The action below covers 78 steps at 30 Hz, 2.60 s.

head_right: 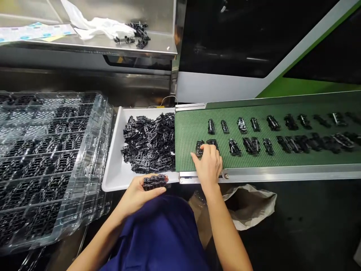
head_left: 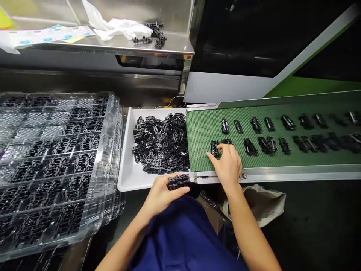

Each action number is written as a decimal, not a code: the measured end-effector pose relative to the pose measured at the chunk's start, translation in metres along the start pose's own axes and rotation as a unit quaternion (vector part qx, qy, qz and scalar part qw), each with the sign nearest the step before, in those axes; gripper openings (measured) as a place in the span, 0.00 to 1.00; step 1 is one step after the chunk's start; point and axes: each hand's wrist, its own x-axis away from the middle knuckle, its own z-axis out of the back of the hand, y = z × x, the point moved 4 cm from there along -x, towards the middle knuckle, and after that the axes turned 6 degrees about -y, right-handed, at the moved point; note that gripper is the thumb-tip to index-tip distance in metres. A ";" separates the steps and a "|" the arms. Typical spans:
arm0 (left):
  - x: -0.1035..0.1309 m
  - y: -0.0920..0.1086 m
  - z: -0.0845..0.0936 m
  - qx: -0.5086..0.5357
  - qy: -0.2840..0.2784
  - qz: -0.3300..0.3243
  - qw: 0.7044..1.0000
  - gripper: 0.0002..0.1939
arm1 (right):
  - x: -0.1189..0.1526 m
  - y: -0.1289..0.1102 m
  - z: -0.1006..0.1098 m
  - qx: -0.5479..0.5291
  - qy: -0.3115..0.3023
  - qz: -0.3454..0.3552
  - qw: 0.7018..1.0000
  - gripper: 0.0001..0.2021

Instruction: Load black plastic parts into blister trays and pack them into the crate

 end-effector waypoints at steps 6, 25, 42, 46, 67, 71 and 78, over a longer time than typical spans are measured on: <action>-0.011 0.006 -0.010 0.035 -0.011 -0.001 0.999 0.15 | -0.005 -0.001 -0.008 0.035 -0.015 0.017 0.999 0.06; -0.011 -0.002 -0.007 0.193 0.057 0.005 0.980 0.15 | -0.020 0.002 0.010 -0.036 -0.108 0.061 0.992 0.08; -0.010 -0.001 -0.016 0.189 0.046 0.056 0.979 0.15 | 0.071 -0.002 0.115 -0.015 0.218 0.421 0.880 0.15; -0.019 0.001 -0.024 0.158 0.033 0.078 0.984 0.16 | 0.078 0.002 0.136 0.036 0.217 0.428 0.876 0.15; -0.033 0.008 -0.035 0.158 0.055 0.105 0.980 0.19 | 0.038 0.071 0.068 -0.048 0.092 0.090 0.991 0.06; -0.024 0.005 -0.033 0.173 0.074 0.105 0.977 0.18 | 0.001 0.032 0.023 0.041 -0.052 0.041 0.997 0.11; -0.014 0.001 -0.025 0.238 0.094 0.088 0.963 0.17 | 0.008 0.020 0.028 -0.034 0.042 0.130 0.990 0.06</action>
